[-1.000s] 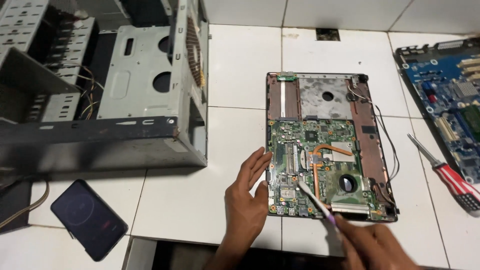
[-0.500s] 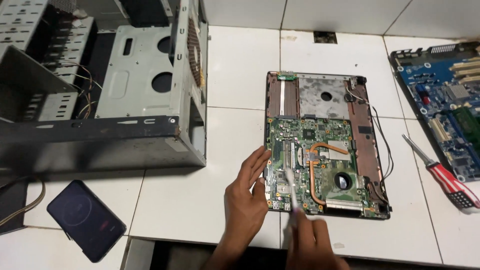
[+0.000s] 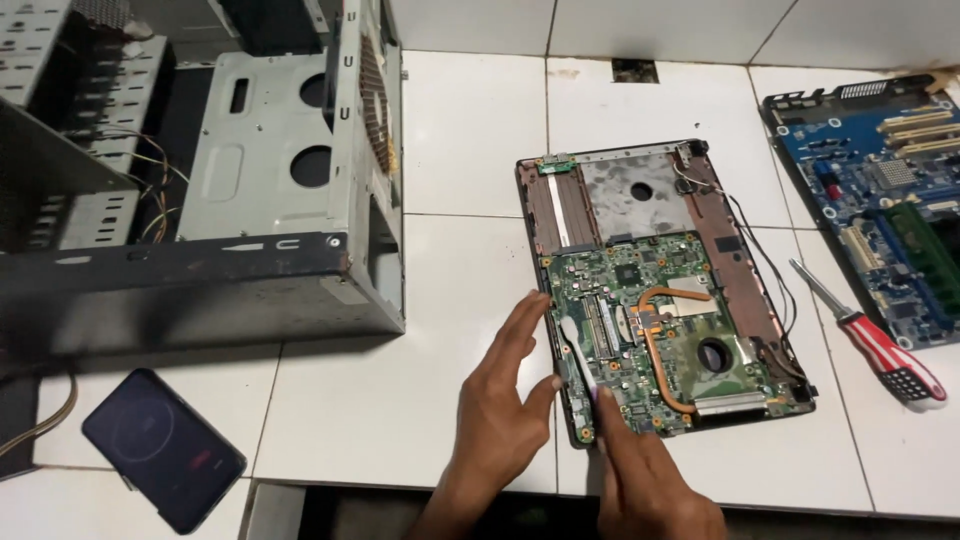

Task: The person cleans the surface of a disassembled laptop motherboard using a toothbrush. The person scrubs various components, including the copper heat pipes and the green circuit board, while the laptop remains open on a tiled floor.

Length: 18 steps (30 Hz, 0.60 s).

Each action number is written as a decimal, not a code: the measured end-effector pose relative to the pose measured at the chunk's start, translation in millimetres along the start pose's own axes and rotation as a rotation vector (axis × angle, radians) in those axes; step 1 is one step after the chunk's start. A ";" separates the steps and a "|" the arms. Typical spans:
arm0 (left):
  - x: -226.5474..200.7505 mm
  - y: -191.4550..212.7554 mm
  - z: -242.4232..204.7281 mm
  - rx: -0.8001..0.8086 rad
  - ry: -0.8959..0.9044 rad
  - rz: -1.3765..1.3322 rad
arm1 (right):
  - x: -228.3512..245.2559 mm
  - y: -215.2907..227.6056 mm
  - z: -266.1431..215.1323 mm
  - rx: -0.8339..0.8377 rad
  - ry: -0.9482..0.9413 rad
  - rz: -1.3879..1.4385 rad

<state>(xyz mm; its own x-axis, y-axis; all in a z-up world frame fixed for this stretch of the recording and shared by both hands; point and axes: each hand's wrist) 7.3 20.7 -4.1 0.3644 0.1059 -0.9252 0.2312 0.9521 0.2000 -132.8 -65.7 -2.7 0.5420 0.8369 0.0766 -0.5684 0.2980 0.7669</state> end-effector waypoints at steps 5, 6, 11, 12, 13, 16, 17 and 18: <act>0.2 1.0 1.3 0.052 -0.010 0.114 | -56.3 -66.5 -88.0 0.789 -0.103 0.093; -3.1 1.3 1.0 0.067 0.051 0.102 | -46.1 -53.8 -104.9 0.264 0.028 -0.053; -3.5 1.4 0.6 0.063 0.033 0.086 | 22.3 0.9 4.6 -0.171 0.280 -0.118; -5.2 1.0 2.0 0.057 0.054 0.070 | 30.9 6.6 11.3 -0.197 0.236 -0.144; -6.5 3.7 1.1 0.058 0.051 0.071 | 27.4 2.8 2.7 -0.199 0.234 -0.144; -5.2 2.7 3.0 0.076 0.069 0.070 | 24.1 -8.3 -5.5 -0.225 0.340 -0.031; -2.1 1.6 3.1 0.064 0.025 0.077 | 31.4 -8.7 -0.6 -0.143 0.249 -0.110; 0.4 0.8 2.1 0.062 -0.018 0.083 | 39.2 -7.5 3.0 -0.056 0.150 -0.192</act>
<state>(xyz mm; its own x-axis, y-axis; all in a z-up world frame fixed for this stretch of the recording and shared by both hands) 9.5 20.9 -3.7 0.4004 0.1785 -0.8988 0.2544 0.9206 0.2962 -105.4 -36.5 -3.5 0.5478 0.8199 -0.1661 -0.4997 0.4800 0.7211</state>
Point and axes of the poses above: each hand's wrist, its own z-axis towards the middle knuckle, its own y-axis out of the back of the hand, x = y × z, and after that the axes turned 15 degrees about -x, right-handed
